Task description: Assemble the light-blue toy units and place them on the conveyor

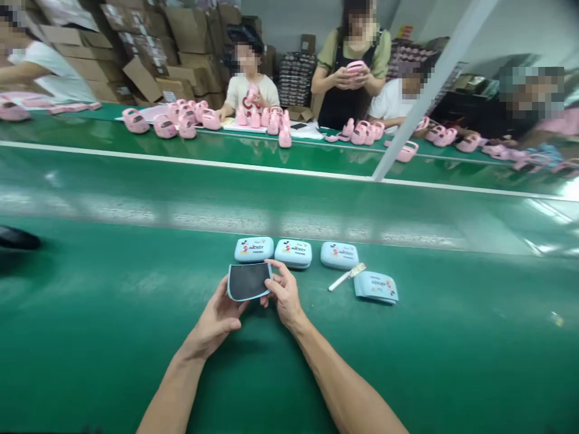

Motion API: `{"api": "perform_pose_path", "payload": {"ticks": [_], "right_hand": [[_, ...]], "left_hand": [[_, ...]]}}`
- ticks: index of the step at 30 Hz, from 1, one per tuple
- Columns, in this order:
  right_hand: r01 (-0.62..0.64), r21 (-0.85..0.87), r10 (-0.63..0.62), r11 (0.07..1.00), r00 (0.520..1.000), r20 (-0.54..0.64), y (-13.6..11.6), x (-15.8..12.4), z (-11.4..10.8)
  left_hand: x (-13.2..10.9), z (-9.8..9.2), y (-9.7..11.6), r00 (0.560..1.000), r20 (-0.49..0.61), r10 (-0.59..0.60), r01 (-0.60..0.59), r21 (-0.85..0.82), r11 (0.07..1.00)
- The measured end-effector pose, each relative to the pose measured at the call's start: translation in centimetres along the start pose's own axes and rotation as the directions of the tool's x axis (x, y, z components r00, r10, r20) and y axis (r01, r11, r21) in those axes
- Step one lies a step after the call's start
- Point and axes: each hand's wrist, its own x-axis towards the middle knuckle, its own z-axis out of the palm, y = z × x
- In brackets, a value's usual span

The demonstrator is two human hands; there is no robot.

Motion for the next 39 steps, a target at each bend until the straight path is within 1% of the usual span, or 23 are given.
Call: {"api": "perform_pose_path", "payload": {"ticks": [2, 4, 7, 10, 12, 14, 16, 18, 19, 20, 21, 23, 24, 25, 26, 27, 29, 31, 35, 39], "right_hand": [[-0.019, 0.043, 0.018, 0.999, 1.000, 0.024, -0.1, 0.3, 0.1], [-0.027, 0.054, 0.024, 0.998, 0.998, 0.054, -0.1, 0.5, 0.1], [-0.013, 0.050, 0.007, 0.999, 0.994, 0.111, -0.1, 0.6, 0.2], [-0.003, 0.068, -0.007, 0.998, 0.988, 0.153, 0.0, 0.5, 0.3], [-0.014, 0.084, 0.004, 0.996, 0.993, 0.121, 0.1, 0.4, 0.3], [-0.010, 0.079, 0.006, 0.997, 0.999, 0.050, 0.3, 0.2, 0.4], [0.026, 0.038, -0.026, 0.999, 1.000, -0.008, 0.4, 0.0, 0.6], [0.072, -0.032, -0.072, 0.997, 0.997, -0.027, 0.5, -0.3, 0.8], [0.087, -0.072, -0.089, 0.994, 0.996, -0.024, 0.5, -0.5, 0.9], [0.096, -0.113, -0.098, 0.989, 0.995, -0.015, 0.6, -0.6, 1.1], [0.102, -0.153, -0.104, 0.983, 0.995, -0.004, 0.6, -0.8, 1.2], [0.115, -0.231, -0.114, 0.966, 0.993, 0.018, 0.5, -1.0, 1.4], [0.125, -0.268, -0.121, 0.955, 0.992, 0.031, 0.5, -1.2, 1.4], [0.135, -0.302, -0.128, 0.944, 0.991, 0.045, 0.5, -1.2, 1.5], [0.147, -0.334, -0.133, 0.931, 0.989, 0.063, 0.5, -1.3, 1.6], [0.157, -0.365, -0.137, 0.918, 0.987, 0.081, 0.5, -1.4, 1.6], [0.175, -0.421, -0.139, 0.890, 0.984, 0.114, 0.6, -1.4, 1.6], [0.188, -0.460, -0.142, 0.868, 0.981, 0.133, 0.7, -1.5, 1.7], [0.188, -0.487, -0.141, 0.853, 0.981, 0.132, 0.7, -1.4, 1.7], [0.186, -0.497, -0.139, 0.848, 0.982, 0.130, 0.6, -1.5, 1.9]], "left_hand": [[0.4, 0.0, -0.5, 0.996, -0.085, 0.013, -0.004, 0.112, 0.994], [0.8, 0.0, -0.9, 0.984, -0.176, 0.025, 0.004, 0.162, 0.987], [1.2, -0.1, -1.2, 0.968, -0.248, 0.036, -0.008, 0.115, 0.993], [1.2, 0.0, -0.9, 0.963, -0.267, 0.045, -0.044, 0.009, 0.999], [1.3, 0.0, 0.1, 0.961, -0.267, 0.068, -0.081, -0.038, 0.996], [1.8, -0.1, 1.6, 0.957, -0.267, 0.113, -0.126, -0.031, 0.992], [2.8, -0.5, 3.5, 0.944, -0.271, 0.191, -0.182, 0.055, 0.982], [4.2, -1.0, 5.2, 0.927, -0.241, 0.288, -0.229, 0.242, 0.943], [5.0, -1.2, 5.9, 0.925, -0.193, 0.328, -0.242, 0.369, 0.897], [5.9, -1.4, 6.5, 0.927, -0.122, 0.355, -0.250, 0.505, 0.826], [6.8, -1.5, 7.0, 0.930, -0.037, 0.366, -0.260, 0.637, 0.725], [8.5, -1.4, 7.6, 0.931, 0.148, 0.335, -0.298, 0.837, 0.459], [9.3, -1.2, 7.7, 0.928, 0.229, 0.293, -0.322, 0.890, 0.324], [10.0, -1.1, 7.8, 0.925, 0.295, 0.238, -0.345, 0.915, 0.209], [10.6, -1.0, 7.8, 0.923, 0.341, 0.180, -0.365, 0.923, 0.123], [11.1, -0.9, 7.7, 0.920, 0.371, 0.127, -0.381, 0.922, 0.067], [11.8, -1.1, 7.5, 0.916, 0.398, 0.046, -0.399, 0.917, 0.017], [12.3, -1.6, 7.1, 0.913, 0.407, 0.005, -0.407, 0.913, 0.002], [12.8, -2.6, 6.5, 0.907, 0.420, -0.010, -0.420, 0.907, -0.015], [12.6, -2.8, 6.4, 0.907, 0.420, -0.013, -0.420, 0.907, -0.022]]}}
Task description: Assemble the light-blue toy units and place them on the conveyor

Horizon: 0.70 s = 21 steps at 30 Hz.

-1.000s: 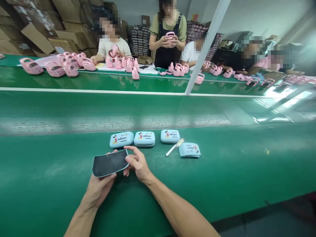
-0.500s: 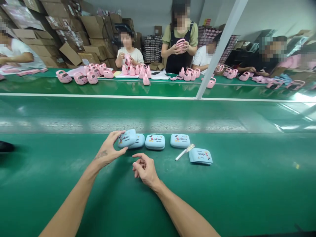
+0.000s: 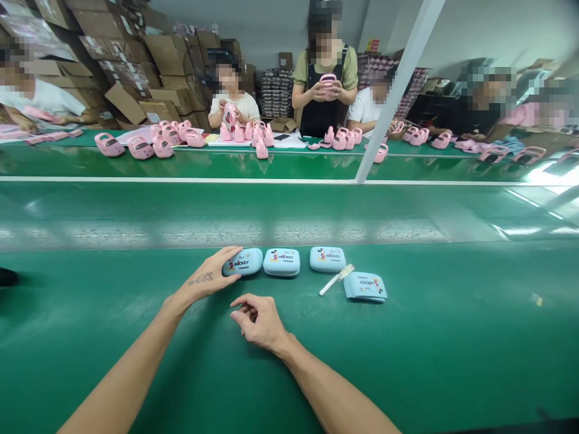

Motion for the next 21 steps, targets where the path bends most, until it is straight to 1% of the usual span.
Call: {"api": "perform_pose_path", "payload": {"ticks": [2, 6, 9, 11, 17, 19, 21], "right_hand": [[0.002, -0.015, -0.002, 1.000, 1.000, 0.003, 0.0, 0.0, 0.0], [-0.013, -0.048, 0.014, 0.999, 1.000, 0.017, 0.2, 0.1, -0.1], [-0.004, -0.056, 0.005, 0.998, 1.000, 0.019, 0.2, 0.2, -0.1], [0.007, -0.054, -0.006, 0.999, 1.000, 0.008, 0.2, 0.3, 0.0], [0.002, -0.064, -0.003, 0.998, 1.000, -0.014, 0.0, 0.3, 0.0], [0.004, -0.060, -0.005, 0.998, 1.000, -0.013, -0.1, 0.3, 0.0], [0.005, -0.064, -0.006, 0.998, 1.000, -0.008, -0.1, 0.4, 0.0]], "left_hand": [[-0.2, 0.1, 0.2, 1.000, -0.005, 0.014, -0.014, -0.001, 1.000], [-0.1, 1.0, 0.4, 0.997, -0.014, 0.080, -0.079, 0.041, 0.996], [0.5, 1.2, 0.5, 0.997, -0.033, 0.074, -0.074, 0.026, 0.997], [1.1, 0.8, 0.6, 0.998, -0.023, 0.056, -0.056, 0.001, 0.998], [2.8, -1.1, 1.0, 0.998, 0.064, -0.010, 0.016, -0.089, 0.996], [3.1, -1.4, 1.2, 0.996, 0.089, -0.030, 0.040, -0.107, 0.994], [3.3, -1.4, 1.4, 0.994, 0.102, -0.027, 0.037, -0.095, 0.995]]}}
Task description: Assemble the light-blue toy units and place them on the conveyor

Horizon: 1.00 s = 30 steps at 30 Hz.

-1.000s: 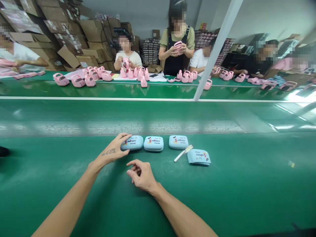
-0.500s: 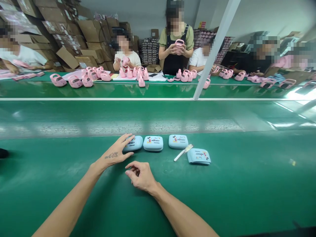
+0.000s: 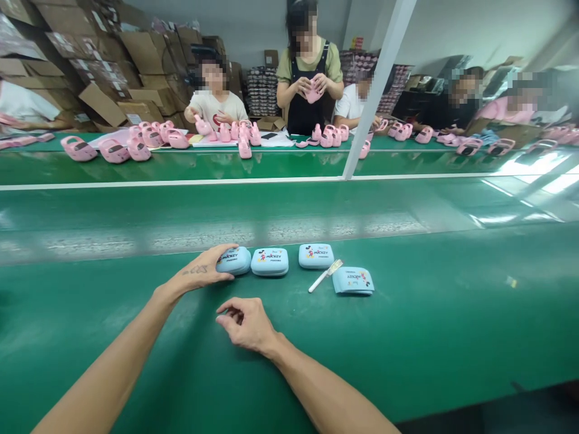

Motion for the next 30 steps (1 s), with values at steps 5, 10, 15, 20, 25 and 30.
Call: {"api": "perform_pose_path", "payload": {"ticks": [5, 10, 15, 20, 25, 30], "right_hand": [[-0.009, -0.028, 0.009, 1.000, 1.000, 0.009, -0.1, 0.2, 0.0], [-0.013, -0.058, 0.014, 0.998, 1.000, 0.015, 0.0, 0.2, 0.1], [0.000, -0.064, 0.001, 0.998, 1.000, 0.019, 0.1, 0.2, 0.0], [-0.004, -0.092, 0.007, 0.996, 0.999, 0.039, -0.2, 0.2, -0.1], [-0.016, -0.131, 0.022, 0.991, 0.999, 0.045, -0.4, 0.2, 0.1], [0.015, -0.241, 0.013, 0.970, 0.993, 0.116, -0.1, 1.0, 0.1]], "left_hand": [[0.1, 0.3, 0.3, 0.999, 0.007, 0.050, -0.050, 0.060, 0.997], [0.2, 0.2, -0.2, 0.996, 0.019, 0.083, -0.084, 0.085, 0.993], [0.3, -0.1, 0.0, 0.995, 0.040, 0.093, -0.096, 0.066, 0.993], [0.1, 0.0, -0.5, 0.992, 0.016, 0.127, -0.128, 0.056, 0.990], [0.7, -0.3, 1.9, 0.974, -0.201, 0.105, -0.089, 0.088, 0.992], [3.5, 2.6, 12.0, 0.877, -0.138, 0.461, -0.438, 0.168, 0.883]]}}
